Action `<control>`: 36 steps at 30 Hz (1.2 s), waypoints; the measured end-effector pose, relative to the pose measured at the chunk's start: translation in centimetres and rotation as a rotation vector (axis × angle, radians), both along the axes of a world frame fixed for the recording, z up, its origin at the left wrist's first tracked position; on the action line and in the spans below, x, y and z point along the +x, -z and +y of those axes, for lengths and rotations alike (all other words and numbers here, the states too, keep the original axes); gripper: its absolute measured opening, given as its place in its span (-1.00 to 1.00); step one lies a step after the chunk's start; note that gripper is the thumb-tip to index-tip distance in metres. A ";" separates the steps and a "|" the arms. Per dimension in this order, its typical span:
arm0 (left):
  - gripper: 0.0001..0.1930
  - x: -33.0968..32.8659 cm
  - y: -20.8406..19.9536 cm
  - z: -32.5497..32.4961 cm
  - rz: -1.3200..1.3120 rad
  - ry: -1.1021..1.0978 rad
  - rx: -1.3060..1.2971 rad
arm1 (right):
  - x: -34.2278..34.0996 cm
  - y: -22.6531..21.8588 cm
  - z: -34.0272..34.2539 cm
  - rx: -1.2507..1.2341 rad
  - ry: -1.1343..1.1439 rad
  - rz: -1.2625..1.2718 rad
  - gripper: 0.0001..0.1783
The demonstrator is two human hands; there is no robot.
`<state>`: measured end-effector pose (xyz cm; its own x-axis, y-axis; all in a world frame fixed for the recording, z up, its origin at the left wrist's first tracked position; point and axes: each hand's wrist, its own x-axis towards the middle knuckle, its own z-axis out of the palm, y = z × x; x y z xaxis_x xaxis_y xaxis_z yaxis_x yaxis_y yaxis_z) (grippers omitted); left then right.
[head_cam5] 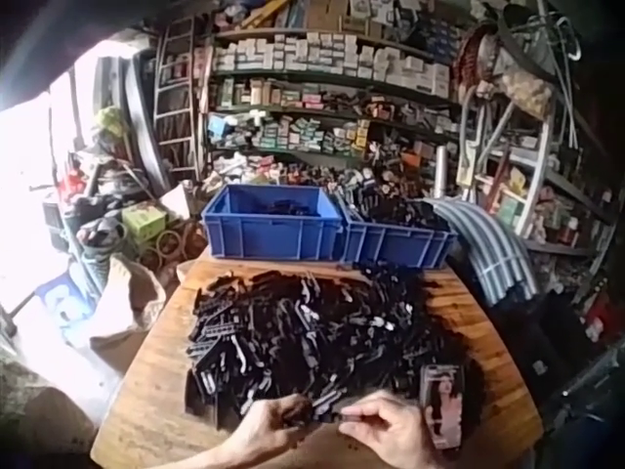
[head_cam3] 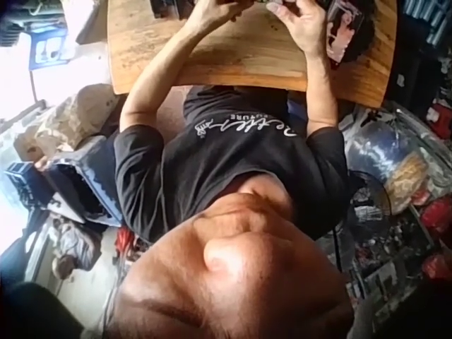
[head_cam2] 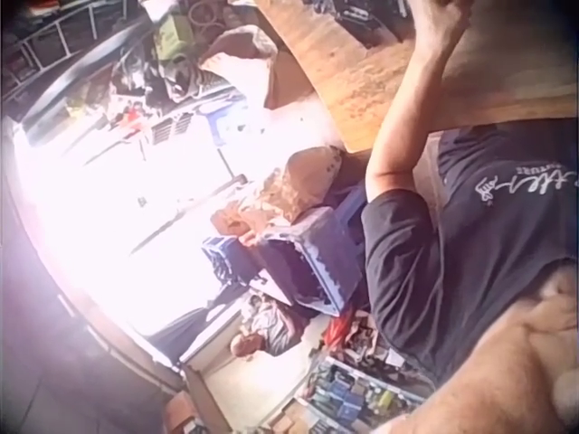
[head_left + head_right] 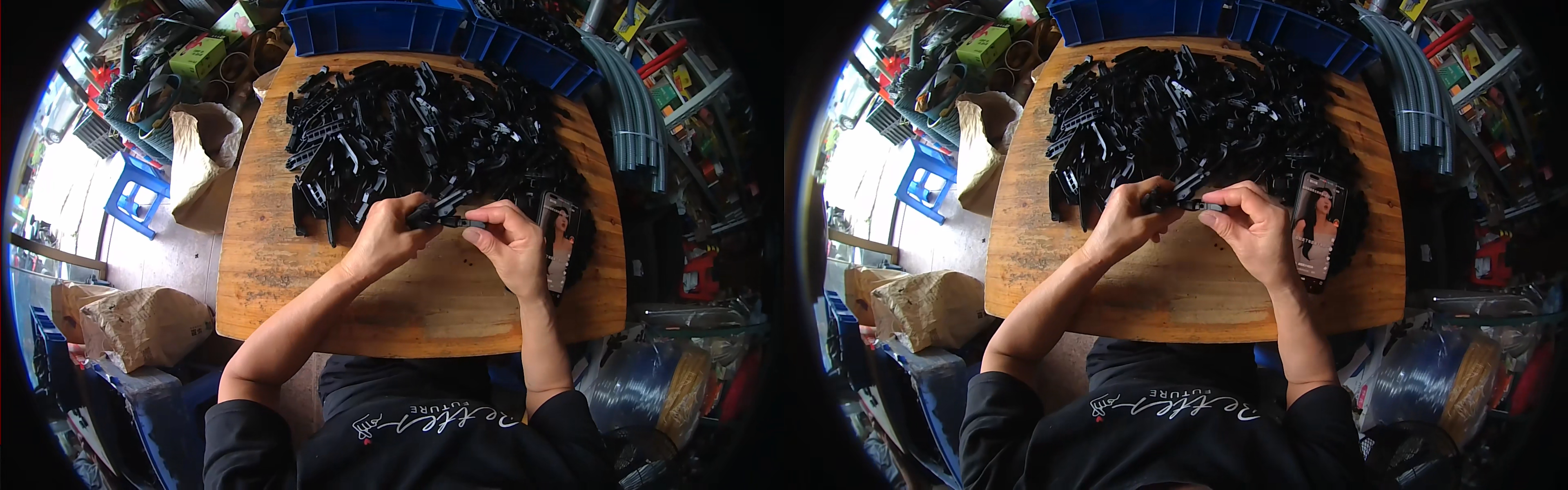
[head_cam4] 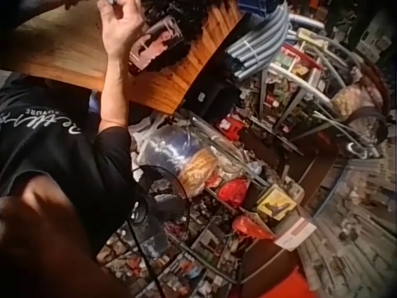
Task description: The recorder is manually assembling small black plastic components at a manufacturing workbench.
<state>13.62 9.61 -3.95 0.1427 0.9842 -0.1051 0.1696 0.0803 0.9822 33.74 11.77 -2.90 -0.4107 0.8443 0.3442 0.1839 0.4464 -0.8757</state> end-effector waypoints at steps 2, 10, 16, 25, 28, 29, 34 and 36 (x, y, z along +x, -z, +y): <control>-0.74 0.1 0.2 -0.3 0.088 0.002 0.040 | -0.3 -0.4 -0.1 0.097 -0.001 -0.107 -0.76; -0.64 0.7 0.0 -0.8 0.197 0.049 0.526 | -0.8 0.1 -0.9 0.227 0.005 0.001 -0.70; -0.71 0.7 -0.2 -0.9 0.229 0.037 0.555 | -1.0 0.7 -1.0 0.135 -0.039 0.121 -0.70; -0.74 1.0 -0.3 -1.5 0.148 0.034 0.497 | -0.2 0.4 -0.8 -0.312 -0.115 0.164 -0.56; -0.74 1.1 -0.4 -1.7 0.117 0.034 0.448 | -0.1 0.4 -0.9 -0.288 -0.101 0.144 -0.61; -0.74 1.1 -0.4 -1.7 0.118 0.032 0.447 | -0.1 0.3 -0.8 -0.289 -0.103 0.144 -0.61; -0.73 0.3 -1.9 -1.6 0.242 0.186 0.367 | 0.5 -0.5 0.5 -0.277 -0.176 0.060 -0.58; -0.71 -0.3 -1.8 -1.2 0.191 0.236 0.284 | 0.1 -0.8 1.2 -0.275 -0.239 0.100 -0.58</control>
